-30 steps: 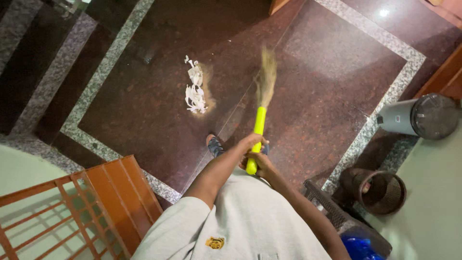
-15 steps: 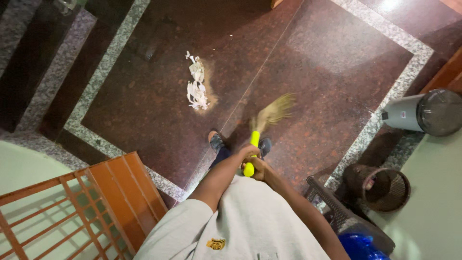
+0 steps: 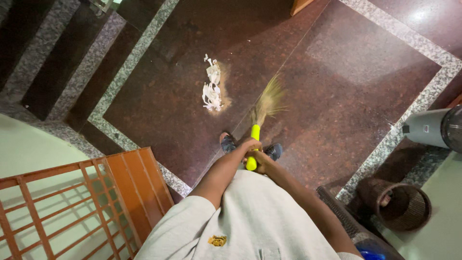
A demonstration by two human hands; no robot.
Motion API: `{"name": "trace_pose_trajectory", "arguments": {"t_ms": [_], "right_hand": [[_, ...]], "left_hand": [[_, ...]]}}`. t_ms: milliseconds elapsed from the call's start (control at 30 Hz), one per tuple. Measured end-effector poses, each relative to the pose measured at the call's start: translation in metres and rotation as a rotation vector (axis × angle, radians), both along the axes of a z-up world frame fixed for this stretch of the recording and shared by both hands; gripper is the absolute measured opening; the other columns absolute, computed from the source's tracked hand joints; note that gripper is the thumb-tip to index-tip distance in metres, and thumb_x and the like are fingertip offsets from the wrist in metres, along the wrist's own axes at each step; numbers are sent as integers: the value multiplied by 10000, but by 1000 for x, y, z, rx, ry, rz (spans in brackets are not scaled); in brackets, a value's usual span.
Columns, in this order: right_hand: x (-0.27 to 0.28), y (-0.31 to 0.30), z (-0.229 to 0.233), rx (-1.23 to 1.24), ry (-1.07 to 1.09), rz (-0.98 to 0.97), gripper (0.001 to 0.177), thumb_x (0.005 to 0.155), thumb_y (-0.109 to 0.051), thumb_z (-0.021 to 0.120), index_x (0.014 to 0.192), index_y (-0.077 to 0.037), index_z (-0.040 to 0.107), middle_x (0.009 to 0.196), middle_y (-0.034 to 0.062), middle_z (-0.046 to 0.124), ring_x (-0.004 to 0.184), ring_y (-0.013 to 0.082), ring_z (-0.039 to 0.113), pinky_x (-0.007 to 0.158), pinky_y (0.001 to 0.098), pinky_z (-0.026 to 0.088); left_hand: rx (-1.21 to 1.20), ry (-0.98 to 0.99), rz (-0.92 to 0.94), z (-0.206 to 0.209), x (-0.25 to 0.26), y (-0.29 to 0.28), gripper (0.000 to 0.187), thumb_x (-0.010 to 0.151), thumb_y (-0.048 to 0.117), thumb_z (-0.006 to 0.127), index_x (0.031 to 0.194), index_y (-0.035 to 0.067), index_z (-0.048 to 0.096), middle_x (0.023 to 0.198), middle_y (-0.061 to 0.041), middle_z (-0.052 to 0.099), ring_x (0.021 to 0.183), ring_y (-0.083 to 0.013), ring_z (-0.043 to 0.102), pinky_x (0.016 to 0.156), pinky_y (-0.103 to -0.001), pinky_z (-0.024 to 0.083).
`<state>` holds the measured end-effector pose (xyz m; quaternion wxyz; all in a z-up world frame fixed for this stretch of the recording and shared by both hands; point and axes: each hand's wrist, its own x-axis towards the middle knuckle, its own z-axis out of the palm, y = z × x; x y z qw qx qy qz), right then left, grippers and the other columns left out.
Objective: The person sweeps debris into a pile on the floor using a broom.
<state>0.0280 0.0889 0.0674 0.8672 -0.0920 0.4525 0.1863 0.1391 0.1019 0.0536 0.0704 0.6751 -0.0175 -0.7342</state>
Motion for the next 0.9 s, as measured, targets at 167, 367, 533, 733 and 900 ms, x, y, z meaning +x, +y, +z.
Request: {"name": "trace_pose_trajectory", "arguments": {"t_ms": [167,367,533,733,900], "right_hand": [[0,2,0,-111,-69,-22,145,966,-140,607,1091,-69,617,838,105,692,683,245,682,635,384,597],[-11,5,-2,-138,-62,15,151,926,-176,647,1022,-61,626,814,99,683,675,250,684,648,434,608],[-26,3,-7,-323,-28,-95,171,867,-73,680,1025,-23,637,838,113,701,694,259,694,641,394,595],[-46,-4,-3,-372,131,-278,180,913,-73,674,1068,-7,610,819,127,656,642,260,655,562,388,553],[-51,-9,16,-368,196,-431,196,913,-116,636,1096,-88,572,861,122,674,693,295,667,645,464,595]], "left_hand": [[37,-85,-19,1,1,-2,605,741,251,776,1279,43,593,1121,-240,704,936,-462,715,778,-635,584],[97,-164,24,0,-7,-3,656,734,243,765,1329,37,583,1169,-265,714,987,-492,729,803,-665,588],[-3,-227,11,-7,-23,-22,707,703,354,862,1293,40,632,1186,-221,688,1039,-402,685,881,-579,549],[-101,-159,85,-13,-47,-41,585,679,285,859,1168,6,696,1050,-190,719,918,-361,696,776,-541,555],[-183,-177,-98,-17,-64,-78,415,670,207,841,1020,13,733,919,-173,751,820,-334,745,707,-498,605]]}}
